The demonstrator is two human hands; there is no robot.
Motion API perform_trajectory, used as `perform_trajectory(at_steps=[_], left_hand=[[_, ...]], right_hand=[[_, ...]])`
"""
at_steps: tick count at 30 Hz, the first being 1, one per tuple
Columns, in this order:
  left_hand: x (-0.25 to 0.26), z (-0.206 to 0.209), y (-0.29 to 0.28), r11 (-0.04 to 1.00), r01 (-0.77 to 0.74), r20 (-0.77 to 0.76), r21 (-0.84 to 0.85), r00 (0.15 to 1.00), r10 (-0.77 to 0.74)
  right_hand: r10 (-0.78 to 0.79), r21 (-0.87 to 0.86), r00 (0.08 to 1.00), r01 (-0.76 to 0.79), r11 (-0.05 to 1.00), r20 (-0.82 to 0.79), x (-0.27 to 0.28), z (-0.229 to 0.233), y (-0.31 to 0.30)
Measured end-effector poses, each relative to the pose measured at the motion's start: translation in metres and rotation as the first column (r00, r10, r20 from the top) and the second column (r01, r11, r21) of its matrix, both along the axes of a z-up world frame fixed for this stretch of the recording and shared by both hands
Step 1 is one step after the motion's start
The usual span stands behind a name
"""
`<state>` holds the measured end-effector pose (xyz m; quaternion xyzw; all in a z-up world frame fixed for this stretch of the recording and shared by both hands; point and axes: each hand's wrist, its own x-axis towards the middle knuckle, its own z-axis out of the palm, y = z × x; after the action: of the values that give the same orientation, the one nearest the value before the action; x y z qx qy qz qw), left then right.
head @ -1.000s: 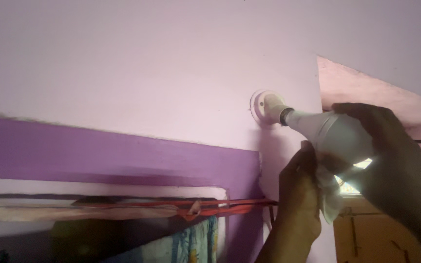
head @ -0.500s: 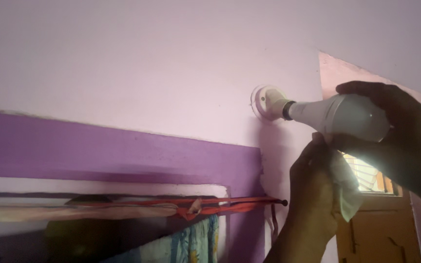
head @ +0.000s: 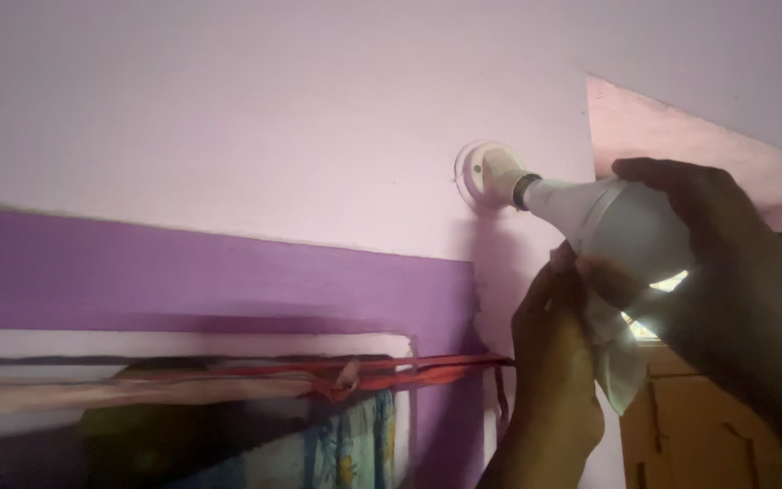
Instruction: The person removes a light bulb from a wall-mounted socket, wipes the socket with a cloth, and then screws a new light bulb into the socket. The person uses a cloth to handle the bulb and socket during the process.
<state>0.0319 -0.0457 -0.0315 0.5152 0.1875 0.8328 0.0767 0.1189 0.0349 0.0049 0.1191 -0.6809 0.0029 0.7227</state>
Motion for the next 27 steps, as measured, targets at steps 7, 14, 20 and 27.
perform_trajectory(at_steps=[7,14,20,27], left_hand=[[0.006,0.003,0.001,0.999,-0.019,0.056,-0.046,0.998,0.022],[0.016,0.003,-0.006,0.987,-0.138,0.094,-0.087,0.985,0.146],[0.022,-0.002,-0.007,0.972,-0.206,0.026,-0.114,0.977,0.211],[0.026,0.000,-0.005,0.967,-0.217,0.077,-0.132,0.971,0.228]], right_hand=[[-0.063,0.116,0.990,0.077,0.990,-0.127,0.005,-0.005,0.000],[0.115,0.106,0.986,-0.103,0.989,-0.120,0.008,-0.008,0.000],[0.068,0.060,0.990,-0.061,0.996,-0.122,0.012,-0.005,0.004],[0.116,-0.002,0.988,-0.117,0.993,-0.106,0.014,-0.005,0.000]])
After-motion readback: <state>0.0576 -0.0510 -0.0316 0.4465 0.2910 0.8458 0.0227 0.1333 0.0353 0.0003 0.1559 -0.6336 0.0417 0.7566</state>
